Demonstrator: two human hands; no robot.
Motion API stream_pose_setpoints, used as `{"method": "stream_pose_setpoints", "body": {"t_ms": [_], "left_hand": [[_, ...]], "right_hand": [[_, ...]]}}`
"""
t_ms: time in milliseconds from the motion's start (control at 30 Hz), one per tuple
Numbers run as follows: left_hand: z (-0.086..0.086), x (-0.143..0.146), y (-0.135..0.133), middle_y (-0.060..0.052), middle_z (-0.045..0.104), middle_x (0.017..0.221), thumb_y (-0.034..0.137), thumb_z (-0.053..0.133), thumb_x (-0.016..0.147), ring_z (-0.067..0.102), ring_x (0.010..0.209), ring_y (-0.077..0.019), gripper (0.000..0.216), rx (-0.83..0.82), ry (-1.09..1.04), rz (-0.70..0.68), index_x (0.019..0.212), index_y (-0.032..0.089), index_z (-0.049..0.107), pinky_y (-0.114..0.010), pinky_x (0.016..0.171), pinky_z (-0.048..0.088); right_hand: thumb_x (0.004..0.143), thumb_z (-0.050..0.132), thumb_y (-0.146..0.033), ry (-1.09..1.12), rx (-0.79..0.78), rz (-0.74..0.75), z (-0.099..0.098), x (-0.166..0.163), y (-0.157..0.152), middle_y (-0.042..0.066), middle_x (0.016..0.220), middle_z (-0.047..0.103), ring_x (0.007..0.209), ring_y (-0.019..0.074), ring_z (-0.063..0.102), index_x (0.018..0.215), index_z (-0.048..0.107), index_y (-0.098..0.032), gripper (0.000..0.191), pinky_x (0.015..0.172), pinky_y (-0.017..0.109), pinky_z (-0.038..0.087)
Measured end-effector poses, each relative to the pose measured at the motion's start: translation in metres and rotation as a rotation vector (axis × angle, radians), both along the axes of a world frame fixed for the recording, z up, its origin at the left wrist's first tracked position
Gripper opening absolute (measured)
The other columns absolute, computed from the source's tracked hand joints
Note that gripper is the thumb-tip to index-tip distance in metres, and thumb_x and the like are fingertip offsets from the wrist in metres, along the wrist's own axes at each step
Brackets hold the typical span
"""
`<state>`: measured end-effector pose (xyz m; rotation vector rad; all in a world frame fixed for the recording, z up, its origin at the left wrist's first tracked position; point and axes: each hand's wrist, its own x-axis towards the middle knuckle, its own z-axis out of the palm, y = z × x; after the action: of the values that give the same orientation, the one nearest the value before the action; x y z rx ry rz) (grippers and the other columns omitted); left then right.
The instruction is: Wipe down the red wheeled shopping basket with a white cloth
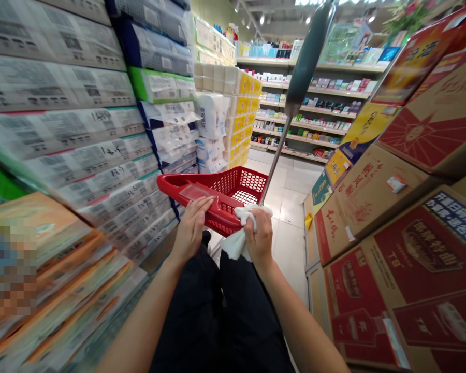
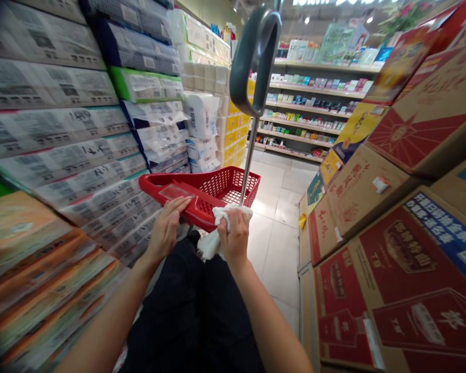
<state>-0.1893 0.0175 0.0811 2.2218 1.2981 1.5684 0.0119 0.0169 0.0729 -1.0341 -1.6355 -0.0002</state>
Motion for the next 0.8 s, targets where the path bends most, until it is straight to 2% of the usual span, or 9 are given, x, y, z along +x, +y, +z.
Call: {"method": "stream_pose_setpoints", "body": {"t_ms": [100,200,300,433,533,633,733,800], "left_hand": [[0.001,-0.005,0.003,-0.005,0.055,0.143,0.029,0.025,0.104,0.044,0.136,-0.0201,0.044,-0.017,-0.017,0.003,0.136,0.023,0.055,-0.049,0.121,0.023],[0.001,-0.005,0.010,-0.005,0.055,0.142,0.030,0.024,0.104,0.044,0.136,-0.0200,0.045,-0.017,-0.029,-0.019,0.135,0.023,0.056,-0.049,0.119,0.027],[0.000,0.000,0.016,-0.006,0.055,0.143,0.030,0.024,0.104,0.044,0.136,-0.0201,0.045,-0.012,-0.040,-0.041,0.136,0.023,0.055,-0.049,0.119,0.028],[-0.002,0.003,0.019,-0.006,0.056,0.141,0.030,0.025,0.104,0.045,0.135,-0.0203,0.044,0.005,-0.062,-0.061,0.134,0.022,0.056,-0.049,0.119,0.027],[-0.003,0.000,0.020,-0.006,0.057,0.141,0.031,0.024,0.104,0.045,0.135,-0.0203,0.045,0.009,-0.048,-0.074,0.134,0.022,0.057,-0.049,0.118,0.029],[-0.004,-0.001,0.020,-0.007,0.056,0.142,0.031,0.023,0.104,0.045,0.135,-0.0204,0.046,0.017,-0.039,-0.064,0.134,0.022,0.057,-0.049,0.118,0.030],[-0.005,0.003,0.020,-0.006,0.055,0.142,0.032,0.023,0.104,0.045,0.135,-0.0205,0.046,0.029,-0.039,-0.065,0.135,0.022,0.056,-0.049,0.118,0.030],[-0.005,0.008,0.020,-0.006,0.055,0.142,0.033,0.024,0.104,0.045,0.135,-0.0206,0.046,0.027,-0.042,-0.070,0.136,0.023,0.056,-0.049,0.118,0.029]], "right_hand": [[0.097,0.045,-0.026,-0.268,-0.023,-0.146,0.009,-0.017,-0.015,0.009,0.103,0.064,0.102,0.0244,0.054,0.108,0.061,-0.018,0.021,0.093,0.040,0.043],[0.096,0.049,-0.025,-0.492,-0.075,-0.281,0.020,-0.039,-0.016,0.014,0.111,0.064,0.100,0.0270,0.054,0.120,0.058,-0.015,0.028,0.092,0.043,0.043],[0.095,0.047,-0.018,-0.634,-0.136,-0.320,0.032,-0.062,-0.004,0.018,0.108,0.063,0.095,0.0278,0.056,0.126,0.055,-0.009,0.033,0.084,0.043,0.046],[0.095,0.045,-0.016,-0.684,-0.178,-0.317,0.038,-0.076,0.010,0.019,0.103,0.064,0.092,0.0283,0.058,0.125,0.056,-0.005,0.034,0.078,0.041,0.048],[0.097,0.046,-0.019,-0.693,-0.078,-0.245,0.028,-0.062,0.008,0.018,0.115,0.063,0.099,0.0280,0.058,0.128,0.055,-0.010,0.034,0.081,0.041,0.048],[0.097,0.048,-0.022,-0.637,0.083,-0.130,0.010,-0.028,0.002,0.013,0.130,0.060,0.113,0.0267,0.055,0.131,0.054,-0.020,0.034,0.093,0.041,0.045],[0.098,0.048,-0.024,-0.484,0.168,0.049,-0.007,0.014,0.009,0.010,0.131,0.060,0.120,0.0248,0.053,0.130,0.054,-0.023,0.033,0.100,0.040,0.043],[0.099,0.044,-0.026,-0.341,0.168,0.205,-0.014,0.039,0.022,0.011,0.128,0.060,0.122,0.0235,0.053,0.129,0.054,-0.022,0.031,0.102,0.041,0.044]]}}
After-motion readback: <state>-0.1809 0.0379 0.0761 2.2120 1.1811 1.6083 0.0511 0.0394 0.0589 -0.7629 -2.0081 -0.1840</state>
